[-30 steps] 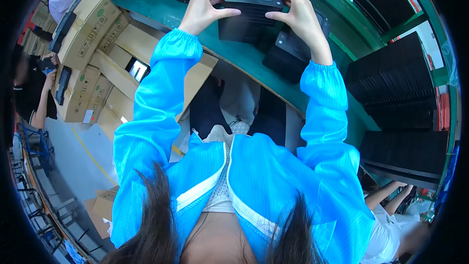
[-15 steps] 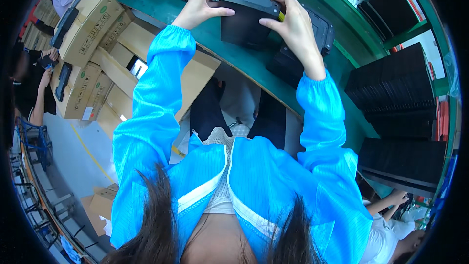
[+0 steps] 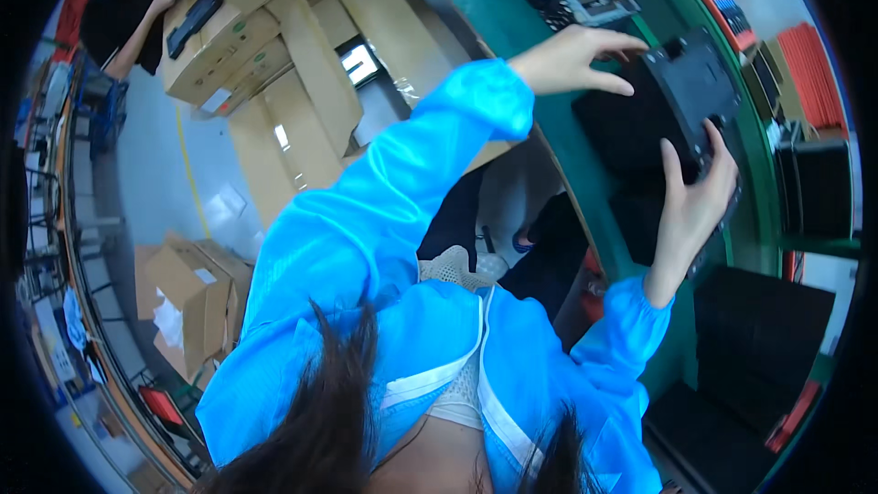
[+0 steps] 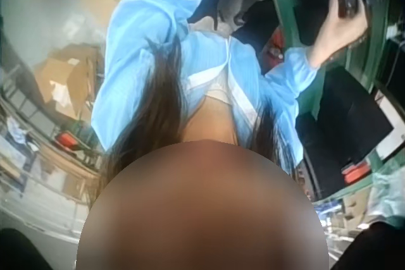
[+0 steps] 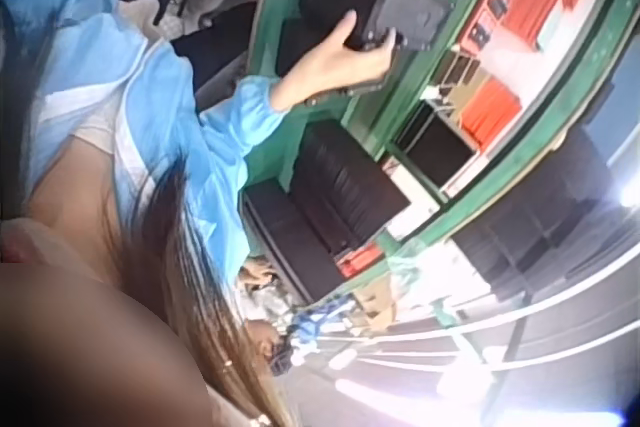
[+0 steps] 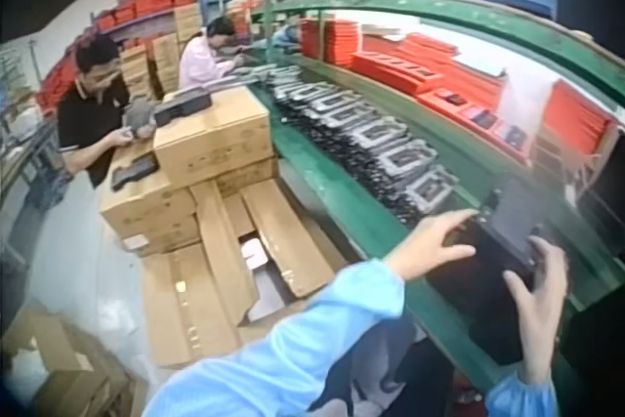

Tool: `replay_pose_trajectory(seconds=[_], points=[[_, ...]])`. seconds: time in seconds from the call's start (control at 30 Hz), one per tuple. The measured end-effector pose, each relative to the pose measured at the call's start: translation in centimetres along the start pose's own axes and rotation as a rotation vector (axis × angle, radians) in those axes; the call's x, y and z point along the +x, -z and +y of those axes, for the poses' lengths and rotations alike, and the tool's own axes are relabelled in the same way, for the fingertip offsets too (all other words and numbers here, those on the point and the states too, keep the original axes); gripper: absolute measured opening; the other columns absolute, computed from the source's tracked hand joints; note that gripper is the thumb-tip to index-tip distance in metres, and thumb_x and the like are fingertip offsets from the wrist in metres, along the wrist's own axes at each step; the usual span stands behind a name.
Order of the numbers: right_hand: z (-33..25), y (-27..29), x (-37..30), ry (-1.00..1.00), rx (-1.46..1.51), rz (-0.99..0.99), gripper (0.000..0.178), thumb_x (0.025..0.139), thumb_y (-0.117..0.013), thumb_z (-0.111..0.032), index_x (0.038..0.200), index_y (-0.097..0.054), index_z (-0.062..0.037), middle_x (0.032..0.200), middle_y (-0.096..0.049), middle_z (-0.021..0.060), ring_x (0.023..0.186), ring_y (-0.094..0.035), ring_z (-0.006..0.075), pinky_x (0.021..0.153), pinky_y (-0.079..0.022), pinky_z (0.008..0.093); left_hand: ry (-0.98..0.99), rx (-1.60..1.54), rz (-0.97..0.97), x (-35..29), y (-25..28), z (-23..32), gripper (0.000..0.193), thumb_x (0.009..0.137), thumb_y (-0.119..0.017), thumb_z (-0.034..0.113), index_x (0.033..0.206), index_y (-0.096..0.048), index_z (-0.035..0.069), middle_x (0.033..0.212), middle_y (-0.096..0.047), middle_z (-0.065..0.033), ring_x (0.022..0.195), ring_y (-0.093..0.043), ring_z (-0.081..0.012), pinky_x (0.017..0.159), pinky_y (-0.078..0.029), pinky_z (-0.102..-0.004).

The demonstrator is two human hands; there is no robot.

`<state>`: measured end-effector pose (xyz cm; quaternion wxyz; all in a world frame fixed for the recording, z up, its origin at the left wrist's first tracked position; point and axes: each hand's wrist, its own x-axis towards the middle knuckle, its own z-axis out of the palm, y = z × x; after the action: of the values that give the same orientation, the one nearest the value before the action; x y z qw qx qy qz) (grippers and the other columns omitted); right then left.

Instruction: The worker assembles electronic units by inserting internal components into black plastic housings at a factory workstation.

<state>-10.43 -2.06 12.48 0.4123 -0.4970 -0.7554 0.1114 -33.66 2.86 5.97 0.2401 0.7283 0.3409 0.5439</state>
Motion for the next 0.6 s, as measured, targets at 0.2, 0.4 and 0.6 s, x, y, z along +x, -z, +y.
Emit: replay_pose_trajectory(seconds=[0.2, 0.4, 0.6], points=[[-7.2, -6.7, -4.8, 0.335, 0.367, -0.111, 0.025, 0.088, -0.060, 0.003, 0.112, -0.063, 0.0004, 0.109, -0.064, 0.0134, 0.102, -0.062, 0.0256, 0.087, -0.049, 0.0320, 0.372, 0.276, 0.370, -13.2, 5.2, -2.5, 0.019, 0.087, -0.068, 0.018, 0.096, -0.067, 0.001, 0.105, -0.065, -0.0129, 0.101, -0.063, -0.0312, 0.084, -0.051, -0.0390], [-8.8, -28.0, -7.6, -0.014, 0.951, -1.012, 0.032, 0.094, -0.046, 0.001, 0.124, -0.058, 0.0017, 0.119, -0.063, 0.0112, 0.113, -0.059, 0.0188, 0.097, -0.045, 0.0294, 0.865, 0.625, 0.648, -25.0, 7.4, -3.1, 0.033, 0.088, -0.061, 0.011, 0.119, -0.054, 0.001, 0.110, -0.062, -0.0208, 0.105, -0.059, -0.0387, 0.084, -0.049, -0.0441], [-7.5, -40.4, -11.3, 0.119, 0.359, -1.153, 0.046, 0.088, -0.055, -0.005, 0.133, -0.049, 0.0024, 0.127, -0.059, 0.0220, 0.118, -0.057, 0.0341, 0.101, -0.044, 0.0381, 1.160, 0.574, 0.630, -28.4, 5.5, -1.7, 0.068, 0.087, -0.059, 0.008, 0.147, -0.026, 0.002, 0.128, -0.053, -0.0274, 0.117, -0.052, -0.0431, 0.092, -0.045, -0.0497]])
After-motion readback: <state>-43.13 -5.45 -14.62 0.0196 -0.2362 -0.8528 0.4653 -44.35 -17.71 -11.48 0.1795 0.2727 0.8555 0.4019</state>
